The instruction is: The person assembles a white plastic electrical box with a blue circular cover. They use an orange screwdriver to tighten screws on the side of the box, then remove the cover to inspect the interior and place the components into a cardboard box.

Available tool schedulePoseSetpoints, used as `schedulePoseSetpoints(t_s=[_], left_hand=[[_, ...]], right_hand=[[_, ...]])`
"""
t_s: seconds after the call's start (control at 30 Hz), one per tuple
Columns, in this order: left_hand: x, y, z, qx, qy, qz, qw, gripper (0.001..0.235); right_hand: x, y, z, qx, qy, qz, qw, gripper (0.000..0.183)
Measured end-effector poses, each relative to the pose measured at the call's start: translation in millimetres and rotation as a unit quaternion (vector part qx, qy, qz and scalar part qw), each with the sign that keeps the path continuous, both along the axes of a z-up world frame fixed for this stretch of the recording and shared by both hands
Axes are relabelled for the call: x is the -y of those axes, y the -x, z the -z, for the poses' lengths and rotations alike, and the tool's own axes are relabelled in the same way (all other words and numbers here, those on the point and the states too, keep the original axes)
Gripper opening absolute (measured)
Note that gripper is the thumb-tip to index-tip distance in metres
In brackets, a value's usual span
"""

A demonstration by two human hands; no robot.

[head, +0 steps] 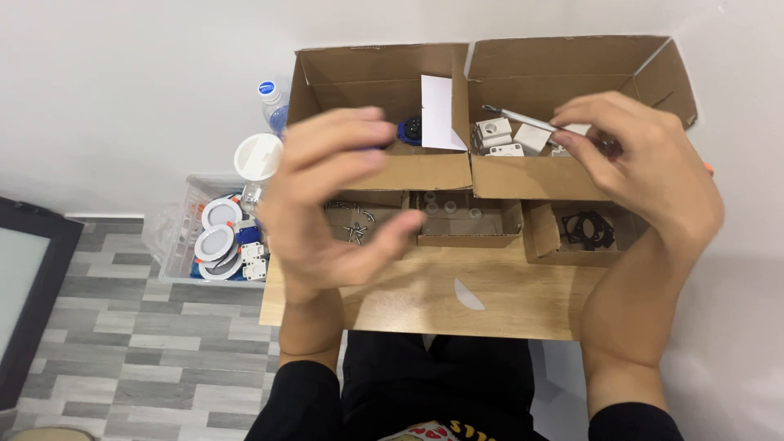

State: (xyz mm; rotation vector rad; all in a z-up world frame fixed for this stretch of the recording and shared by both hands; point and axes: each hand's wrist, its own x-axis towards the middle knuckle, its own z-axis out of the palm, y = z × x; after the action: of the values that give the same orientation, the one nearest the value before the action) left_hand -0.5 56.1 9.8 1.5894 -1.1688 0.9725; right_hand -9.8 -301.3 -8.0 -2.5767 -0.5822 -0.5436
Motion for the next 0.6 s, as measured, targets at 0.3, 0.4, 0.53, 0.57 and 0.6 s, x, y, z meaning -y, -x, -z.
schedulePoseSetpoints(t_s=[0.3, 0.4, 0.53, 0.57, 0.6], left_hand=[[-104.8, -10.7, 31.2, -0.058, 0.063, -0.183, 0.979, 0.030], [-154.2, -29.2, 78.6, -0.188, 0.073, -0.242, 0.949, 0.030], [-219.4, -77.6, 194.3, -0.295, 0.094, -0.309, 0.899, 0.031], [-235.3, -90.8, 233.2, -0.299, 0.084, -0.325, 0.893, 0.033], [-254.7, -96.9, 274.4, -0.304, 0.077, -0.347, 0.884, 0.035]], right_hand=[[-10.7, 95.8, -28.0, 0.052, -0.006, -0.013, 0.999, 0.024], [-9.3, 115.9, -8.4, 0.023, 0.002, -0.016, 1.000, 0.033], [-12.2, 125.6, 56.0, -0.044, 0.034, -0.027, 0.998, 0.053], [-22.7, 126.0, 66.6, -0.060, -0.001, -0.063, 0.996, 0.046], [-32.8, 124.0, 78.7, -0.078, -0.034, -0.106, 0.991, 0.039]])
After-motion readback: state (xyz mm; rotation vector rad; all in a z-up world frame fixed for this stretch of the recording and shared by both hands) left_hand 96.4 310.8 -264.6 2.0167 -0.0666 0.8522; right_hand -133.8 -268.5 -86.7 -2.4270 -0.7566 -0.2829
